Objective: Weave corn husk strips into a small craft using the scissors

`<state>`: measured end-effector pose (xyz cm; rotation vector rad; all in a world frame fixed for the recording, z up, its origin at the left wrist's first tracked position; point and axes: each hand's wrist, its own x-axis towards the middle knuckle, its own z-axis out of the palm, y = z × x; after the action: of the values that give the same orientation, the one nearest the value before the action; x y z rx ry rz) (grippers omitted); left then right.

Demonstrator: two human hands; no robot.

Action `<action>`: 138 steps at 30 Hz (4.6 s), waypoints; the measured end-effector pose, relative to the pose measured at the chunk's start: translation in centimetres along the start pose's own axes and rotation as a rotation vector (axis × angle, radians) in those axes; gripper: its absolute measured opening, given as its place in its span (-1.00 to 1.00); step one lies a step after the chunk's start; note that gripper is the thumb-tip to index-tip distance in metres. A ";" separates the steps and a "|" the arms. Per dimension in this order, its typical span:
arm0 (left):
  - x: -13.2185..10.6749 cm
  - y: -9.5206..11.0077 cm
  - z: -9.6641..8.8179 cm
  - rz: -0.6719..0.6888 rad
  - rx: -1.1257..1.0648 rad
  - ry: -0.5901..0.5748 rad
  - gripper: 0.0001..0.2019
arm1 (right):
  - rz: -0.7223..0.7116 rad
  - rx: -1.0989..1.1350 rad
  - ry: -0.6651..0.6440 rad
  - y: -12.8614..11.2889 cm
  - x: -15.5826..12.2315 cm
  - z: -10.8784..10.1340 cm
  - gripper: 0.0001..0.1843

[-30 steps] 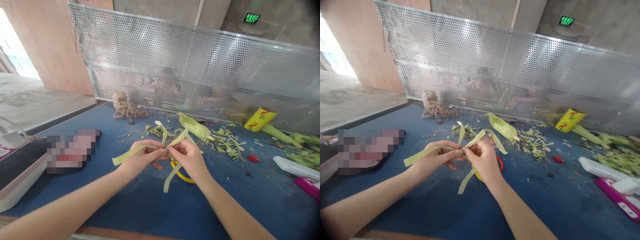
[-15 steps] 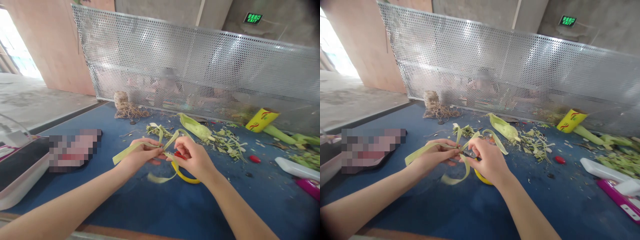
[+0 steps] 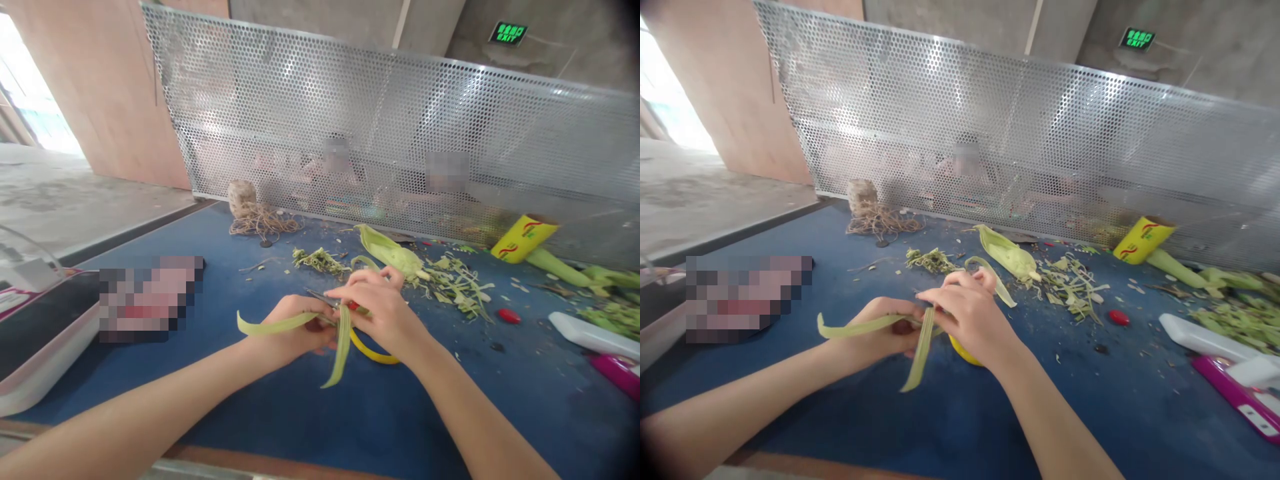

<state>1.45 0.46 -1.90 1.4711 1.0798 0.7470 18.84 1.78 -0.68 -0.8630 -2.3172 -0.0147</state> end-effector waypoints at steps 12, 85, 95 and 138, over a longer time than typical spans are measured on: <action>-0.4 1.6 -0.2 -0.052 -0.129 -0.082 -0.80 | 0.407 0.365 -0.096 -0.7 0.1 0.0 -0.66; -0.8 1.7 -0.3 -0.052 -0.041 -0.289 -0.78 | 0.479 0.847 -0.102 -1.3 0.1 1.2 -0.53; -1.2 1.8 -0.6 0.035 -0.021 -0.298 -0.75 | 0.553 0.848 -0.267 -0.6 0.1 1.1 -0.67; -0.7 1.9 -0.6 -0.059 -0.162 -0.216 -0.81 | -0.005 0.166 -0.188 -0.8 0.2 -2.0 -0.87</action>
<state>1.05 0.16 0.19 1.3416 0.8746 0.6043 19.49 0.82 1.18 -0.8031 -2.4533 0.2635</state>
